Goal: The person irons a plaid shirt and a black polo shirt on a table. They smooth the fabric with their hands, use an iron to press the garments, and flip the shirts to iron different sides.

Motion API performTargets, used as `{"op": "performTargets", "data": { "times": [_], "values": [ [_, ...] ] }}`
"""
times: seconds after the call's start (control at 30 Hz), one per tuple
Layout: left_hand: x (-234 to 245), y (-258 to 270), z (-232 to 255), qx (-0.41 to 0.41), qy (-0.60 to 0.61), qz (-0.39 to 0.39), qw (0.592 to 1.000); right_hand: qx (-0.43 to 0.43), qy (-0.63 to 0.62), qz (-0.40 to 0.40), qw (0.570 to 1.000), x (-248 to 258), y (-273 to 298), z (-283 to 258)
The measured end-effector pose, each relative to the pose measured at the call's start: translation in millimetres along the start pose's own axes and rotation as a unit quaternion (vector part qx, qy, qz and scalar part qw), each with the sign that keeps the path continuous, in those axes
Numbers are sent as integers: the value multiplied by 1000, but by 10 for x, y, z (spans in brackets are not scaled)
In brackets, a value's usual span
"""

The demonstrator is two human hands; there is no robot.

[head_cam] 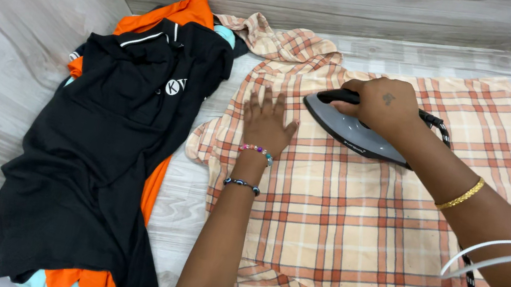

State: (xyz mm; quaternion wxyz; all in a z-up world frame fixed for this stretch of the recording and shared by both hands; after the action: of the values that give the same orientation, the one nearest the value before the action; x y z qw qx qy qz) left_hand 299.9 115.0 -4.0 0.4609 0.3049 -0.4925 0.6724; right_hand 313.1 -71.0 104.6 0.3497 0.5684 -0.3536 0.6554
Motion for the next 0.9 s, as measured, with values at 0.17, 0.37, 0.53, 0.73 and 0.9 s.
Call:
{"op": "performTargets", "data": {
  "times": [0.17,0.37,0.53,0.73,0.9],
  "values": [
    [-103,62,-83,58,-106,-135,983,-65,-12,-10,998,-71,64,335],
    [-53,72,-40,49,-106,-129,985,-171,-3,-37,985,-170,251,805],
    [-78,47,-53,49,-105,-129,985,-124,12,5,992,-69,340,925],
    [-109,39,-85,50,-105,-135,984,-132,-2,20,991,-77,481,1102],
    [-119,50,-84,42,-116,-121,985,-210,9,-2,978,-169,638,1403]
  ]
}}
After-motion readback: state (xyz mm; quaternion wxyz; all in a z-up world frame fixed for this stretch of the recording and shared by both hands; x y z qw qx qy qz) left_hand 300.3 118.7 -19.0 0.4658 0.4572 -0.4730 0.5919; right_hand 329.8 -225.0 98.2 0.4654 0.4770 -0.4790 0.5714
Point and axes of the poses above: each hand's wrist, its own y-axis away from the middle knuckle, its own x-axis out of the back of the hand, z = x × y, the point moved 10 cm from there along -y, towards the middle knuckle, and after that the axes turned 10 degrees about x, right-handed, at the moved point
